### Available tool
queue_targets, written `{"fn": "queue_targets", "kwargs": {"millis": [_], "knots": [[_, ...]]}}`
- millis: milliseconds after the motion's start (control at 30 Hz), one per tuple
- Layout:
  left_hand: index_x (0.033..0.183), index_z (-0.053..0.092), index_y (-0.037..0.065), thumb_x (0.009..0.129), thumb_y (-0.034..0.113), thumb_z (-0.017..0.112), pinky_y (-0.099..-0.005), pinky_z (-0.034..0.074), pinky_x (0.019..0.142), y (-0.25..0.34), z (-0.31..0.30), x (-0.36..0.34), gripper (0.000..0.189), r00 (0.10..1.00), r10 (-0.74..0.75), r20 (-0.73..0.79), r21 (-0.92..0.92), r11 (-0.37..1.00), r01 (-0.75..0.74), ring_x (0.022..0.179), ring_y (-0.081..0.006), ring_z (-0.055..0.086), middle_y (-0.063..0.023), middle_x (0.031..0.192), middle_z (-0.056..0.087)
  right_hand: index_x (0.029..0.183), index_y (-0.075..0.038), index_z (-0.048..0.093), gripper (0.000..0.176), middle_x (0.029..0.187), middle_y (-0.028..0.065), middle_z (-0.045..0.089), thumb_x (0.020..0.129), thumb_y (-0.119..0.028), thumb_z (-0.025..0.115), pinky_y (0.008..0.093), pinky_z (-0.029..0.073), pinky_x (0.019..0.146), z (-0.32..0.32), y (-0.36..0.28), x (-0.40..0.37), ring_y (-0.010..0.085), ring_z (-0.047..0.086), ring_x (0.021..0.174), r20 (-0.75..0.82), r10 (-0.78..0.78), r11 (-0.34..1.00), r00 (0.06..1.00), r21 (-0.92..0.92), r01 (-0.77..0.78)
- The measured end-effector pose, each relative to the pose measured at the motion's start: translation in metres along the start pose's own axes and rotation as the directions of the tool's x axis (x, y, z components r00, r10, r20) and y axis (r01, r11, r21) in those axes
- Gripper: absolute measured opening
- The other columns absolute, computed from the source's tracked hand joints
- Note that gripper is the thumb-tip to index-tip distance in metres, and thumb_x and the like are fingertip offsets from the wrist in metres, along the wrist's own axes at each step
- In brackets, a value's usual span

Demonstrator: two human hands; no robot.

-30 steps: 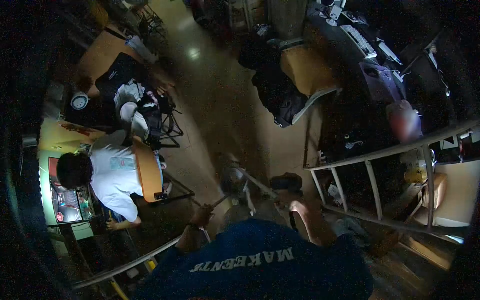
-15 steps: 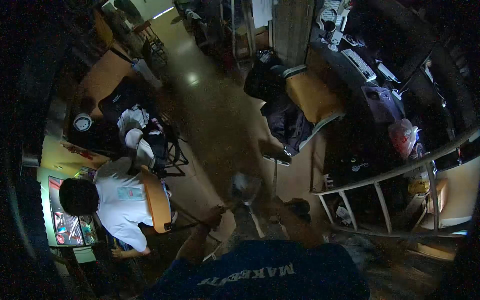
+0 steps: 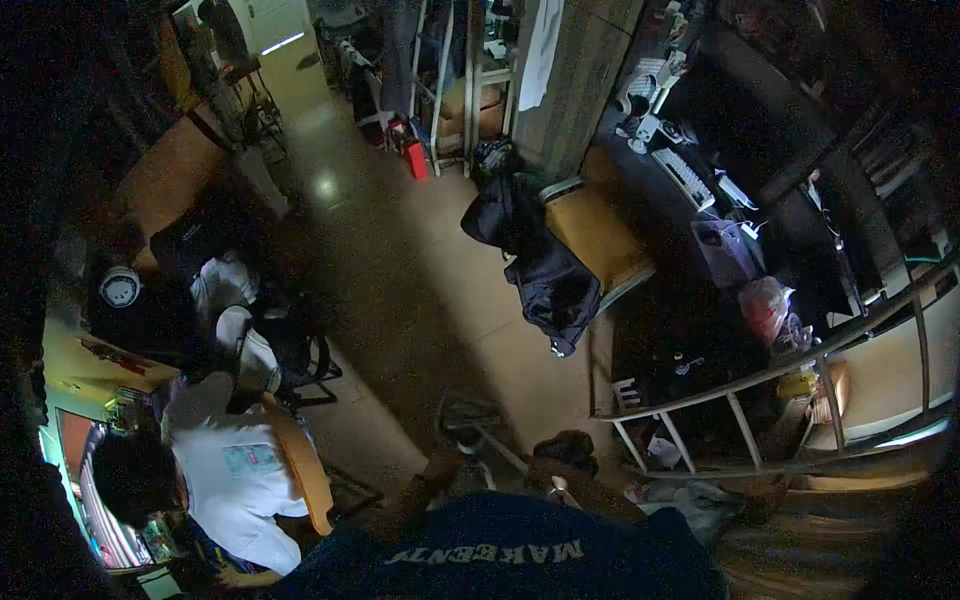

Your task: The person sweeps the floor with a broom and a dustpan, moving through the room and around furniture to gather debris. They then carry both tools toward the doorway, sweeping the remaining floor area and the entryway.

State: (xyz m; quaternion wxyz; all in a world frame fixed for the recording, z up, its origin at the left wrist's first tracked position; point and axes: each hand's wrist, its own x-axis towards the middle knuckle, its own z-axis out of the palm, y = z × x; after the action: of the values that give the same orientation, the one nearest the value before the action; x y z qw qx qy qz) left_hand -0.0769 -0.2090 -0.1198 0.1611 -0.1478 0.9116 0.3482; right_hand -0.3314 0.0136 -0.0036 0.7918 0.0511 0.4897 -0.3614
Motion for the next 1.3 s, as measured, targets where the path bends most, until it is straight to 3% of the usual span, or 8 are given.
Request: {"fn": "queue_targets", "kwargs": {"millis": [233,467,667,833,967,1067,1133,1300], "knots": [[0.120,0.055,0.010,0.088,0.029,0.053,-0.0392,0.047,0.063,-0.008,-0.064,-0.034,0.037,0.965,-0.239,0.108,-0.669,0.701,0.249,0.071,-0.0214,0.055,-0.0131,0.093,0.062,0.112,-0.002,0.056,0.023,0.081,0.0140,0.057,0.092,-0.013,0.050,0.0338,0.039,0.046,-0.011,-0.040,-0.021,0.0176,0.048,0.056,0.047,-0.082,0.956,0.996,0.287,0.065],[0.116,0.058,0.010,0.086,0.021,0.057,-0.0419,0.047,0.068,-0.037,-0.101,-0.023,0.032,0.954,-0.298,0.024,-0.668,0.705,0.237,0.078,-0.0249,0.057,-0.0155,0.095,0.062,0.095,-0.001,0.061,0.018,0.070,0.0058,0.055,0.092,-0.016,0.053,0.0291,0.040,0.045,0.066,-0.155,-0.058,0.0141,0.049,0.055,-0.292,-0.045,0.991,0.955,-0.130,0.006],[0.115,0.059,0.010,0.087,0.018,0.057,-0.0445,0.047,0.067,-0.048,-0.135,0.042,0.030,0.917,-0.390,-0.087,-0.187,0.910,0.370,0.078,-0.0271,0.059,-0.0178,0.093,0.062,0.093,-0.003,0.058,0.014,0.073,0.0078,0.054,0.093,-0.017,0.054,0.0352,0.045,0.060,0.035,-0.279,-0.004,0.0174,0.051,0.063,-0.415,-0.125,0.865,0.901,-0.490,-0.106],[0.117,0.055,0.004,0.095,0.019,0.049,-0.0284,0.037,0.040,0.012,-0.223,0.086,0.027,0.819,-0.563,0.116,-0.920,0.249,0.302,0.042,-0.0125,0.040,-0.0049,0.065,0.053,0.095,0.001,0.053,0.019,0.072,0.0136,0.055,0.085,-0.016,0.056,0.0391,0.045,0.050,-0.101,-0.356,0.115,0.0239,0.053,0.054,-0.431,-0.251,0.815,0.867,-0.577,-0.051],[0.119,0.054,0.005,0.093,0.018,0.051,-0.0285,0.040,0.040,-0.025,-0.207,0.136,0.029,0.927,-0.321,-0.194,-0.578,0.801,0.157,0.043,-0.0132,0.044,-0.0069,0.067,0.056,0.091,0.002,0.057,0.022,0.074,0.0165,0.057,0.080,-0.017,0.057,0.0409,0.043,0.046,-0.098,-0.403,0.158,0.0256,0.053,0.052,-0.376,-0.365,0.456,0.852,-0.870,-0.188],[0.111,0.057,0.004,0.090,0.024,0.051,-0.0329,0.053,0.066,0.005,-0.259,0.170,0.029,0.821,-0.561,0.103,-0.748,0.500,0.436,0.076,-0.0199,0.056,-0.0106,0.082,0.059,0.093,0.002,0.057,0.024,0.074,0.0156,0.057,0.081,-0.019,0.056,0.0401,0.043,0.047,-0.127,-0.403,0.198,0.0246,0.052,0.052,-0.377,-0.351,0.405,0.857,-0.887,-0.224],[0.118,0.056,0.004,0.092,0.017,0.052,-0.0280,0.042,0.040,0.034,-0.288,0.190,0.029,0.666,-0.714,0.216,-0.896,0.126,0.426,0.045,-0.0134,0.049,-0.0081,0.068,0.060,0.095,0.002,0.056,0.025,0.074,0.0148,0.057,0.083,-0.020,0.055,0.0393,0.043,0.047,-0.135,-0.408,0.221,0.0237,0.052,0.053,-0.345,-0.340,0.357,0.875,-0.908,-0.219],[0.108,0.060,0.004,0.094,0.023,0.049,-0.0254,0.034,0.036,0.018,-0.285,0.213,0.025,0.680,-0.718,0.149,-0.863,0.241,0.443,0.038,-0.0083,0.038,0.0007,0.055,0.048,0.100,0.001,0.056,0.028,0.074,0.0128,0.056,0.086,-0.023,0.052,0.0373,0.042,0.048,-0.152,-0.397,0.243,0.0212,0.050,0.054,-0.215,-0.283,0.282,0.935,-0.950,-0.134]]}}
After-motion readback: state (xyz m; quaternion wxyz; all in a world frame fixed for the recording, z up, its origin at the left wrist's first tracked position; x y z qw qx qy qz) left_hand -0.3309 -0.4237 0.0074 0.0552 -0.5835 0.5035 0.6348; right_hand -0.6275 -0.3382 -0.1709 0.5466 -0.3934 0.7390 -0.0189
